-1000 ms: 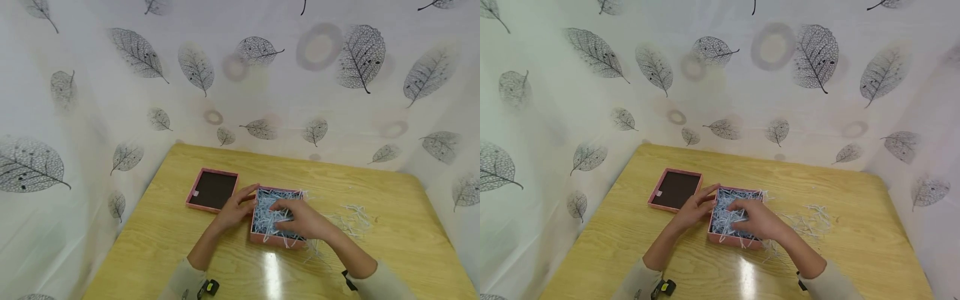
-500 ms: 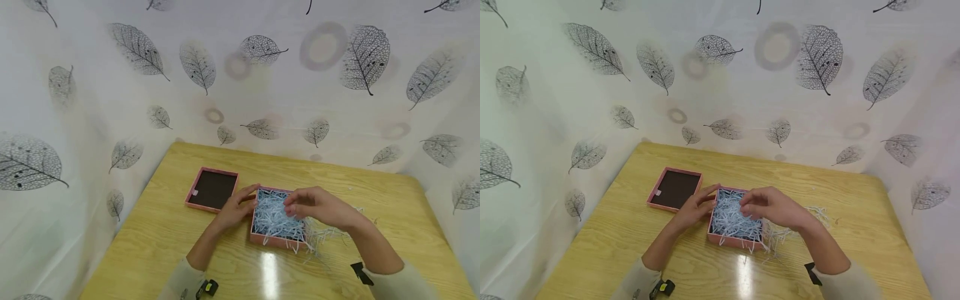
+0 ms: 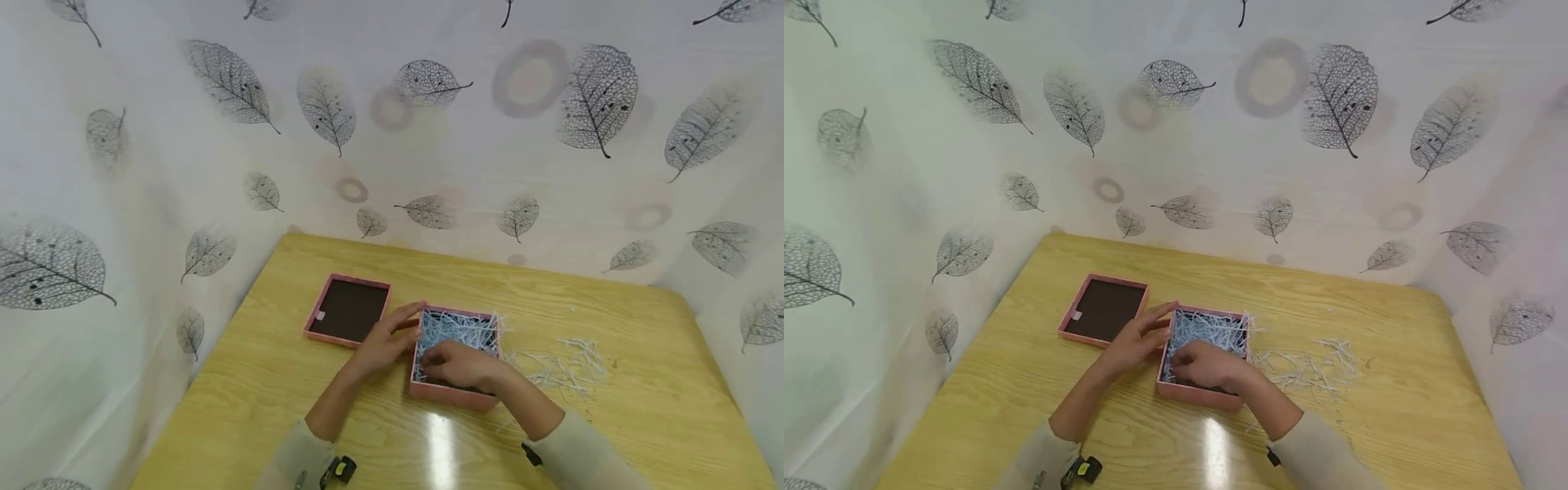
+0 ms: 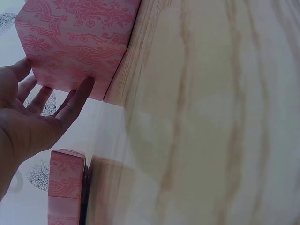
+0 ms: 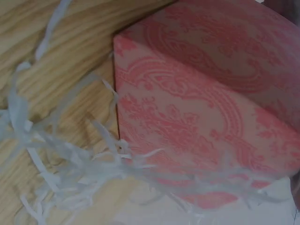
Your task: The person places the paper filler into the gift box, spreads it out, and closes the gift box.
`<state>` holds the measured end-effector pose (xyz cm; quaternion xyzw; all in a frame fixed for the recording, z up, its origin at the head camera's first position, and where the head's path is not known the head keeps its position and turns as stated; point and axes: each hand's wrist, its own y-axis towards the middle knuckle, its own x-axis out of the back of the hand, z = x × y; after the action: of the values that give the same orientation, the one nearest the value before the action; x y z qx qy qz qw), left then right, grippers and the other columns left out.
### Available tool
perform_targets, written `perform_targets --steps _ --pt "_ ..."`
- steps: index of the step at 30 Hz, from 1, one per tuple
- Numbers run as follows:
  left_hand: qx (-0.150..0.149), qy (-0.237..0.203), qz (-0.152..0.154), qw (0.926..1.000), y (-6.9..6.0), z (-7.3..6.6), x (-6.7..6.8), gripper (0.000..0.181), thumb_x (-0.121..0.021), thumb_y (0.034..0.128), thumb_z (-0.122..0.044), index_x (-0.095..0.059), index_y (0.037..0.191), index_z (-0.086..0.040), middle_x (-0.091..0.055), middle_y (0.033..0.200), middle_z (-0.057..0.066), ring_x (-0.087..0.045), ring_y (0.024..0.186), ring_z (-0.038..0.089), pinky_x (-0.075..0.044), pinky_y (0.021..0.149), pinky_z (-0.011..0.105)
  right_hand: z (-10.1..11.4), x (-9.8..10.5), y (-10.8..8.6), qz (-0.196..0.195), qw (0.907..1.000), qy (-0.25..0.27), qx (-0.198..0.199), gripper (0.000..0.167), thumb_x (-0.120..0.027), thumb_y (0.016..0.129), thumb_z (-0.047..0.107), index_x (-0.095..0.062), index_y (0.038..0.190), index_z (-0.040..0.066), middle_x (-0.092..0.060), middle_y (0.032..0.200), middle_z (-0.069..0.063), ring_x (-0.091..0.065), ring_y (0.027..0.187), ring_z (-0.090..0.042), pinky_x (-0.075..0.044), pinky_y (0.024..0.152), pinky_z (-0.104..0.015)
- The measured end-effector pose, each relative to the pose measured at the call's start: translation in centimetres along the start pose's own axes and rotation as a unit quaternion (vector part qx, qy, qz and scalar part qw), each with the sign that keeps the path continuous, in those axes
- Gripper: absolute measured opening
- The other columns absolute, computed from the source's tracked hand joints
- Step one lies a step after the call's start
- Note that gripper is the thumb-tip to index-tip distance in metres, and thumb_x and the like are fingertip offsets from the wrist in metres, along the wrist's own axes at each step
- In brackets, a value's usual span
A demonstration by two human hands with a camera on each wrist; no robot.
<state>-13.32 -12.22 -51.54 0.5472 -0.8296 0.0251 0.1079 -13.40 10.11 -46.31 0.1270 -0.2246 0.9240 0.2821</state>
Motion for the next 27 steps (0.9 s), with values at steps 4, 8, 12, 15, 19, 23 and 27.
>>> perform_targets --steps 4,8,12,15,19,23,27 --pt "0.004 -0.009 0.001 1.0 0.0 0.1 -0.1 0.056 -0.061 0.1092 -0.018 -0.045 0.163 -0.019 -0.038 0.168 0.003 -0.049 0.146 0.036 -0.054 0.107 0.041 0.5 1.0 -1.2 0.01 0.9984 0.055 -0.009 0.026 -0.056 0.109 0.012 -0.073 0.125 0.0 -0.073 0.118 -0.01 -0.068 0.109 -0.023 -0.058 0.095 -0.042" --pt "0.008 -0.012 -0.007 0.9999 0.0 0.1 -0.1 0.056 -0.062 0.1089 -0.019 -0.046 0.162 -0.019 -0.04 0.167 0.003 -0.049 0.145 0.037 -0.054 0.107 0.044 1.2 3.1 -3.1 0.029 0.9877 0.154 0.007 0.033 -0.053 0.111 0.011 -0.063 0.133 -0.011 -0.069 0.125 -0.025 -0.069 0.117 -0.039 -0.059 0.098 -0.046" --pt "0.007 -0.008 -0.009 0.9999 0.0 0.1 0.1 0.056 -0.062 0.1086 -0.018 -0.046 0.162 -0.017 -0.041 0.167 0.005 -0.05 0.145 0.037 -0.053 0.108 0.045 1.4 4.7 -4.4 0.024 0.9825 0.182 0.032 0.034 -0.052 0.112 0.01 -0.061 0.131 -0.016 -0.067 0.124 -0.033 -0.068 0.118 -0.046 -0.059 0.099 -0.049" --pt "0.01 -0.009 -0.004 0.9999 0.1 0.0 0.1 0.057 -0.062 0.1086 -0.017 -0.045 0.162 -0.015 -0.04 0.167 0.004 -0.049 0.146 0.036 -0.053 0.108 0.043 1.3 4.6 -4.7 0.038 0.9869 0.155 0.024 0.03 -0.051 0.112 0.01 -0.066 0.123 -0.014 -0.071 0.116 -0.029 -0.072 0.11 -0.042 -0.061 0.094 -0.046" --pt "0.011 -0.013 -0.004 0.9998 0.1 -0.1 0.2 0.056 -0.062 0.1088 -0.018 -0.045 0.162 -0.017 -0.04 0.167 0.003 -0.048 0.146 0.035 -0.054 0.107 0.041 1.2 3.3 -4.0 0.035 0.9988 -0.001 0.034 0.026 -0.054 0.111 0.011 -0.077 0.108 -0.001 -0.073 0.095 -0.008 -0.068 0.085 -0.017 -0.059 0.077 -0.03" --pt "0.011 -0.013 -0.008 0.9998 0.1 -0.2 0.2 0.055 -0.062 0.1088 -0.019 -0.047 0.162 -0.019 -0.041 0.167 0.003 -0.049 0.146 0.036 -0.053 0.108 0.043 1.3 2.8 -4.0 -0.004 0.9944 -0.086 0.063 0.024 -0.057 0.109 0.013 -0.079 0.104 0.004 -0.071 0.089 0.0 -0.063 0.079 -0.01 -0.054 0.073 -0.027" --pt "0.012 -0.007 -0.008 0.9999 0.0 -0.2 0.2 0.057 -0.063 0.1086 -0.02 -0.045 0.162 -0.016 -0.04 0.168 0.004 -0.048 0.146 0.038 -0.052 0.109 0.046 0.7 4.9 -6.8 -0.009 0.9973 0.046 0.057 0.031 -0.053 0.112 0.014 -0.068 0.124 -0.01 -0.073 0.112 -0.022 -0.073 0.105 -0.035 -0.062 0.091 -0.039"
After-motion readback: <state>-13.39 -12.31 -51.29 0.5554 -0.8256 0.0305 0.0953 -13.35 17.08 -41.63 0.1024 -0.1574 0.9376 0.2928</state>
